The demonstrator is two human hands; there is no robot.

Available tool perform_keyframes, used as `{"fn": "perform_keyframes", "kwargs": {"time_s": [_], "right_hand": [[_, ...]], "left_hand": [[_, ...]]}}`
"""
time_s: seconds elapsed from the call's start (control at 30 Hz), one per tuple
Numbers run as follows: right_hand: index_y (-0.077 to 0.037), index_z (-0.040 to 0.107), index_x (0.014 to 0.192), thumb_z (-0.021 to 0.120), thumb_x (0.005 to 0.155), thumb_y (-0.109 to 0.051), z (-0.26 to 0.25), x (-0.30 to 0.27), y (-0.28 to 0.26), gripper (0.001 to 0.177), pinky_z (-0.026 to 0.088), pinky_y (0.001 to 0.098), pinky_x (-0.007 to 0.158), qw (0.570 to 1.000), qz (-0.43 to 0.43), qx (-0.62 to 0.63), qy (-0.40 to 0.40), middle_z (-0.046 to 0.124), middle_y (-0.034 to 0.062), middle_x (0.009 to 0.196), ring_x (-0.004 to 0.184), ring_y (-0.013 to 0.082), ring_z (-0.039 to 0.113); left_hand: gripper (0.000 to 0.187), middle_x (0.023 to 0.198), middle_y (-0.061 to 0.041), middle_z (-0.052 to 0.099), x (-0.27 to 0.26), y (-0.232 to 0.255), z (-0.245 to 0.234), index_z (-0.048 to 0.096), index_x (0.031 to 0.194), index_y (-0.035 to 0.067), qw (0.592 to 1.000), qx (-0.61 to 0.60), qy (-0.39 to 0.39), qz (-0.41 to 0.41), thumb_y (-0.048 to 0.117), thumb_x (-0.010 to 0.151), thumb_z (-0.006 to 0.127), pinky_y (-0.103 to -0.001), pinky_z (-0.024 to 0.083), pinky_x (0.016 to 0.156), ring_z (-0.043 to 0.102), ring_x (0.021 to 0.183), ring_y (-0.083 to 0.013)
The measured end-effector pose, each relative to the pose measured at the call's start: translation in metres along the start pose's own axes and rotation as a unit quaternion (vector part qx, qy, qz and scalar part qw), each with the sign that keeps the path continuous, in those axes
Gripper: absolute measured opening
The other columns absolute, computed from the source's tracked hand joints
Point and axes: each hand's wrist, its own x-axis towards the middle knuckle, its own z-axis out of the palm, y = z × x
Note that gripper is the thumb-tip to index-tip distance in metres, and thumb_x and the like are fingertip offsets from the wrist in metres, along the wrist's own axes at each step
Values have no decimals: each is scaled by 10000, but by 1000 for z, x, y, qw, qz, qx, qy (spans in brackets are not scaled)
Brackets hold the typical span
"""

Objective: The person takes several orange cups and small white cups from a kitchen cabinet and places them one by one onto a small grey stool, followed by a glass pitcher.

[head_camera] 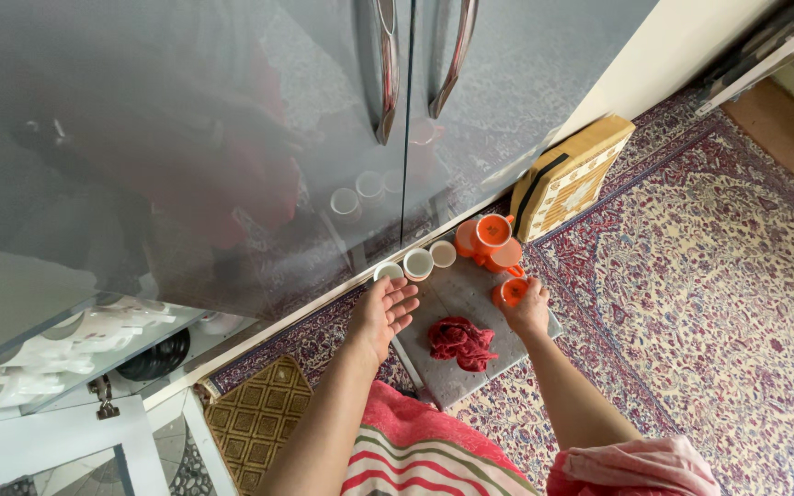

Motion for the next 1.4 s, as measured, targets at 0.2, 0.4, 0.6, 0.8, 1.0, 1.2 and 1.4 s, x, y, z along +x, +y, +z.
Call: {"fn": "perform_keyframes", "kwargs": {"time_s": [0.2,0.4,0.6,0.8,1.0,1.2,1.4], "right_hand": [[-205,467,1475,732,748,-595,-26,-4,-35,866,334,597,1112,988,85,-111,-60,548,78,1469,1373,324,483],[-281,527,1484,672,783,-521,-2,35,-10,755,276,547,1121,992,79,-73,-62,692,40,1340,1386,312,487],[-300,520,1482,647,862,-589,0,63,-2,696,255,633,1113,991,111,-22,-74,681,40,1348,1355,331,519],[-301,714,1335,620,928,-658,-18,77,-18,550,281,694,1111,994,48,-66,-74,715,111,1285,1225,332,636],[-350,745,1256,667,859,-662,-43,72,-46,510,277,682,1164,978,129,-109,-123,750,37,1265,1223,253,679],[-337,750,1231,753,796,-606,-42,84,-46,512,409,615,1079,973,154,-113,-128,693,44,1293,1227,272,640],[-243,819,1152,746,812,-513,-39,96,-46,440,573,439,962,977,95,-135,-135,763,112,1235,1135,301,726]], "left_hand": [[379,1198,-37,754,-2,3,-6,641,1150,154,1000,-2,15,-1,446,1013,443,-380,462,953,685,1067,-178],[386,1200,-27,753,-4,5,-10,655,1151,166,1000,-3,21,-4,445,1012,428,-376,460,958,681,1074,-172],[394,1214,-37,745,-2,4,-16,653,1162,162,1000,-7,26,-2,450,1009,432,-378,457,956,675,1076,-182],[414,1236,-40,740,1,2,-29,652,1201,156,999,-18,26,6,448,994,441,-378,459,955,668,1091,-192],[446,1254,-52,734,-1,2,-48,641,1233,146,999,-27,44,8,457,991,433,-374,469,950,671,1111,-195],[451,1260,-62,736,2,1,-55,633,1244,135,997,-43,59,8,455,993,436,-376,471,946,677,1105,-201],[438,1253,-59,740,2,5,-52,629,1226,134,997,-44,63,9,456,993,446,-379,469,949,674,1096,-201]]}}
